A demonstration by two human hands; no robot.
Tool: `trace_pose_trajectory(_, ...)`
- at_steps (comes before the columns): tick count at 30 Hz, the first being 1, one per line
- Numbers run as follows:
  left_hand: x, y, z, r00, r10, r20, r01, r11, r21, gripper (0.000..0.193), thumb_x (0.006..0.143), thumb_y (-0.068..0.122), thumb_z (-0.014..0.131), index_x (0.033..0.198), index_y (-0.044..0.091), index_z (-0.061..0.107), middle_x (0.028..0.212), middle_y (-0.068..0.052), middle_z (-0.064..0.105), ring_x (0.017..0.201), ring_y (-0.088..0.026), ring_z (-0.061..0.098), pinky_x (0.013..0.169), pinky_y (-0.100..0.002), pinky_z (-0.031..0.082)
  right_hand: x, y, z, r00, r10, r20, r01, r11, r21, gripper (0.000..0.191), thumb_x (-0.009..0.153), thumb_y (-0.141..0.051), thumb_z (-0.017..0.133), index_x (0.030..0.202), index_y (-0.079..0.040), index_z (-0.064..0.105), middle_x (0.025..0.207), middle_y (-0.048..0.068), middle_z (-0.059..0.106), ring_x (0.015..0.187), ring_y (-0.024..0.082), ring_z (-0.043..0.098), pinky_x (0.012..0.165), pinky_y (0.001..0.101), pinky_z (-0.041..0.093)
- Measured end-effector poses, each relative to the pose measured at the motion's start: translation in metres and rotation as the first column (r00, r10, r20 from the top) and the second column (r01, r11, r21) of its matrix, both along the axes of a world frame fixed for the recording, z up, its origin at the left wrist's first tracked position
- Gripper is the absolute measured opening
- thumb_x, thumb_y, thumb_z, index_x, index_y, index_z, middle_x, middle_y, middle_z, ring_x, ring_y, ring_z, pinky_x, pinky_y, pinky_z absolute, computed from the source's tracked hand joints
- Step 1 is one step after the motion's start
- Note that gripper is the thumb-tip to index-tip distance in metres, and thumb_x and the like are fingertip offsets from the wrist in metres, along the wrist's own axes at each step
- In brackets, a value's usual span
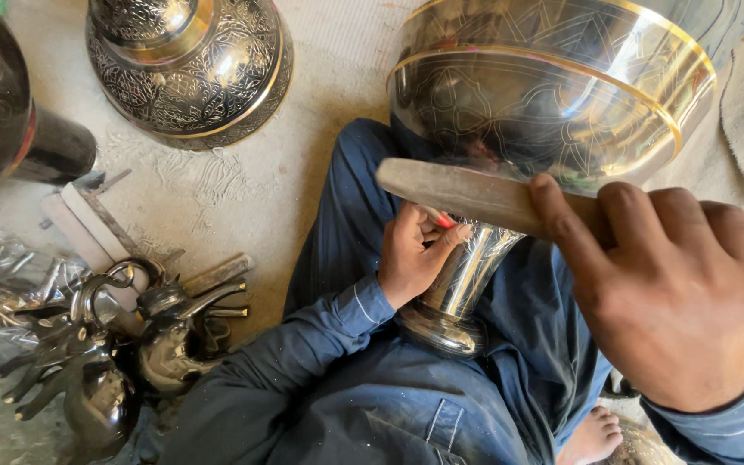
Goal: The person is sitting on the floor, using a chisel and a wooden mallet to engrave intricate patterns onto a large, polished metal vessel. They hold the chisel against the metal surface and strike it repeatedly with the mallet to create the design.
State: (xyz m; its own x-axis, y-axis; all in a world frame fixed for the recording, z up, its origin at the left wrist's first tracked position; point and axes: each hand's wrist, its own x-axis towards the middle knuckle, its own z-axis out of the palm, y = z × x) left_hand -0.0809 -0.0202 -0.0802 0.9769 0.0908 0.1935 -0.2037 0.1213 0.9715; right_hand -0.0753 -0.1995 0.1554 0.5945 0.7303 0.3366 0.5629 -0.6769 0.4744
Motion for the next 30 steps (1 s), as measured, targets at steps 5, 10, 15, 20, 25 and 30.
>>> trace_pose_trajectory(5, 0.009, 0.004, 0.001, 0.996, -0.073, -0.047, 0.070, 0.995, -0.064, 0.032, 0.098, 0.010, 0.074, 0.115, 0.000, 0.049, 0.095, -0.007, 0.066, 0.087, -0.013, 0.073, 0.080, -0.027, 0.063, 0.003, -0.013, -0.009, 0.998, -0.050, 0.028, 0.049, 0.999, 0.006, 0.050, 0.096, -0.010, 0.073, 0.143, -0.028, 0.076, 0.099, -0.003, 0.064, 0.085, 0.015, 0.058, 0.077, 0.0307, 0.039)
trace_pose_trajectory(10, 0.011, 0.002, 0.007, 0.997, -0.061, -0.040, 0.057, 0.995, -0.085, 0.032, 0.096, 0.008, 0.074, 0.113, 0.001, 0.048, 0.094, -0.006, 0.064, 0.088, -0.013, 0.074, 0.079, -0.027, 0.062, 0.008, -0.019, -0.016, 0.997, -0.073, 0.026, 0.071, 0.994, 0.089, 0.047, 0.099, -0.007, 0.075, 0.142, -0.026, 0.078, 0.097, -0.003, 0.065, 0.082, 0.016, 0.058, 0.075, 0.0320, 0.038)
trace_pose_trajectory(15, 0.022, 0.008, 0.017, 0.989, -0.145, 0.017, 0.146, 0.989, -0.040, 0.027, 0.095, 0.003, 0.075, 0.096, 0.000, 0.048, 0.109, -0.006, 0.064, 0.090, -0.012, 0.072, 0.076, -0.027, 0.061, 0.007, -0.030, -0.019, 0.993, -0.120, -0.005, 0.120, 0.991, 0.068, 0.047, 0.097, -0.007, 0.071, 0.139, -0.026, 0.077, 0.095, -0.003, 0.063, 0.084, 0.017, 0.059, 0.080, 0.0318, 0.041)
trace_pose_trajectory(20, 0.024, 0.010, 0.022, 0.977, -0.214, -0.014, 0.214, 0.972, 0.093, 0.023, 0.094, 0.005, 0.074, 0.108, 0.000, 0.056, 0.088, -0.005, 0.065, 0.087, -0.009, 0.072, 0.077, -0.026, 0.061, 0.008, -0.034, -0.024, 0.990, -0.140, -0.024, 0.142, 0.983, 0.116, 0.041, 0.105, -0.005, 0.071, 0.140, -0.026, 0.076, 0.097, -0.003, 0.064, 0.085, 0.016, 0.058, 0.078, 0.0296, 0.040)
trace_pose_trajectory(25, 0.019, 0.007, 0.018, 0.990, -0.138, 0.002, 0.138, 0.990, 0.012, 0.025, 0.097, 0.007, 0.075, 0.106, -0.001, 0.053, 0.087, -0.005, 0.062, 0.088, -0.012, 0.074, 0.078, -0.028, 0.062, 0.009, -0.027, -0.024, 0.991, -0.116, -0.067, 0.125, 0.980, 0.155, 0.039, 0.106, -0.006, 0.073, 0.140, -0.023, 0.077, 0.096, -0.003, 0.063, 0.084, 0.016, 0.058, 0.073, 0.0311, 0.038)
trace_pose_trajectory(30, 0.017, 0.008, 0.014, 0.987, -0.156, -0.040, 0.156, 0.988, -0.017, 0.027, 0.097, 0.007, 0.069, 0.116, 0.000, 0.051, 0.091, -0.005, 0.065, 0.088, -0.014, 0.075, 0.079, -0.027, 0.062, 0.009, -0.019, -0.017, 0.996, -0.086, -0.001, 0.086, 0.994, 0.072, 0.048, 0.093, -0.006, 0.074, 0.135, -0.027, 0.080, 0.091, -0.004, 0.063, 0.079, 0.015, 0.058, 0.072, 0.0308, 0.038)
